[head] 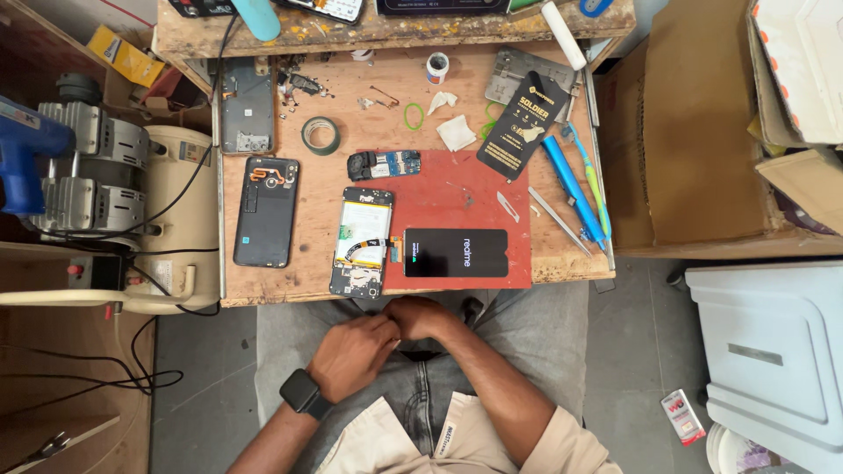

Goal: The person cleans a mobile phone screen using a cloth, then attaches the screen to the phone chassis by pressing the components together and reconnecting internal ribbons.

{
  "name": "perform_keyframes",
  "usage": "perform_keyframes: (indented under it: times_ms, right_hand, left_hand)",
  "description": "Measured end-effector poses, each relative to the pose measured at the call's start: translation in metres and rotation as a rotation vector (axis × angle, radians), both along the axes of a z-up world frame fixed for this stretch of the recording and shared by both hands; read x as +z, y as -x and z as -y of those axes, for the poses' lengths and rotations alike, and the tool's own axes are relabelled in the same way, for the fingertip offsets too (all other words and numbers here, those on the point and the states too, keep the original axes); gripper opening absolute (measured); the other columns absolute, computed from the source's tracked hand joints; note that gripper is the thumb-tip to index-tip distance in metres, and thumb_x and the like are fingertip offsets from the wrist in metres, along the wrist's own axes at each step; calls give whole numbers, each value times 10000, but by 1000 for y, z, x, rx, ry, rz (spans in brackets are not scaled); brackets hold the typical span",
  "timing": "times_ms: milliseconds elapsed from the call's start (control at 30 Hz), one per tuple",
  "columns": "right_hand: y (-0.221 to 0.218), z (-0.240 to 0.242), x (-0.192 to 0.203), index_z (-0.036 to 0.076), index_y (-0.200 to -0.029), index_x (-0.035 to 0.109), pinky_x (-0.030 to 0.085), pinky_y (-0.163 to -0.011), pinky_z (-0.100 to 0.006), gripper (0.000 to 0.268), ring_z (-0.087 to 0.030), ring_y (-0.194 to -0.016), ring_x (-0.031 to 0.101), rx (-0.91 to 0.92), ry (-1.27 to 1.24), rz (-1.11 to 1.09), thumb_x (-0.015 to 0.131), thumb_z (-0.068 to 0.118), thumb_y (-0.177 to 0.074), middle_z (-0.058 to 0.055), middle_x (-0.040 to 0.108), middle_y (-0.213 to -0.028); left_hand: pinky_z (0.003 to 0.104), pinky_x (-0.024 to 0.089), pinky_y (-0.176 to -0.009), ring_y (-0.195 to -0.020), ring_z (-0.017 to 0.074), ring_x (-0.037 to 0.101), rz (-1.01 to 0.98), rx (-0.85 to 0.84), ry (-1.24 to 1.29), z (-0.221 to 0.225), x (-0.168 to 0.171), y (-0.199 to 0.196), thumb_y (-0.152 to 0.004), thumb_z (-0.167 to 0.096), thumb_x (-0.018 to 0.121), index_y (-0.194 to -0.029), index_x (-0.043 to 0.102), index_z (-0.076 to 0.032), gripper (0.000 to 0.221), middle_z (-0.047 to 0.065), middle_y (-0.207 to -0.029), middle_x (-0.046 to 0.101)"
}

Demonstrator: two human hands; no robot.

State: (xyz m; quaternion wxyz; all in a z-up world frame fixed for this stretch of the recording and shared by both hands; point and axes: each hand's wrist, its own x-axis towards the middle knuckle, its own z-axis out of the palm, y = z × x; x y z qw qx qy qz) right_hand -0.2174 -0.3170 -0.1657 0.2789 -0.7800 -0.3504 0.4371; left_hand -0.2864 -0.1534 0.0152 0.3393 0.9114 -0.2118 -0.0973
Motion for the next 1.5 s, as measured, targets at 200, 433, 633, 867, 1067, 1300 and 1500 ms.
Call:
perform_keyframes:
  times_ms: [200,433,633,867,1067,1300,1500]
  right_hand:
    - [-8,7,27,149,-966,769,567,-783,-434,257,-262,-896,726,-220,61,106,743,269,-740,-90,769,-908]
    - [-5,3,19,105,-1018,736,557,-795,-455,311,-288,-945,711,-221,47,131,751,287,-766,-114,748,-988]
    - [-5,6,19,71,-982,747,545,-800,-460,241,-299,-929,714,-197,44,109,723,248,-819,-137,749,-965]
    - [-6,3,22,59,-933,749,552,-778,-441,182,-286,-855,722,-178,45,60,716,201,-823,-141,753,-902]
    - [-5,4,21,62,-910,752,552,-777,-437,155,-276,-841,721,-170,48,53,708,180,-819,-129,757,-889]
    - [-5,5,25,73,-916,772,556,-803,-437,178,-285,-889,725,-160,36,88,726,167,-773,-138,760,-936]
    - [-5,1,28,75,-926,777,563,-798,-444,196,-283,-881,733,-85,120,57,704,214,-809,-135,767,-935]
  left_hand:
    - [459,535,-706,-817,335,683,-135,61,-104,-3,-34,-2,-888,-224,699,-879,660,-79,151,112,-877,700]
    - [472,546,-687,-820,339,716,-246,186,-98,0,-39,-8,-895,-270,696,-1003,646,-70,233,116,-912,760]
    - [468,549,-684,-834,341,714,-233,186,-122,-1,-36,-9,-884,-292,710,-1053,655,-77,279,125,-945,752]
    - [448,552,-690,-820,314,720,-272,193,-131,0,-34,-9,-883,-310,716,-970,693,-97,231,93,-946,757]
    - [446,551,-686,-822,311,720,-254,186,-104,-1,-34,-9,-875,-309,724,-955,696,-94,232,94,-934,758]
    - [439,547,-657,-777,302,720,-240,208,-121,1,-29,-9,-869,-303,735,-914,694,-93,218,82,-893,759]
    - [426,546,-624,-705,296,718,-182,230,-48,2,7,-3,-870,-272,739,-909,726,-109,168,81,-842,756]
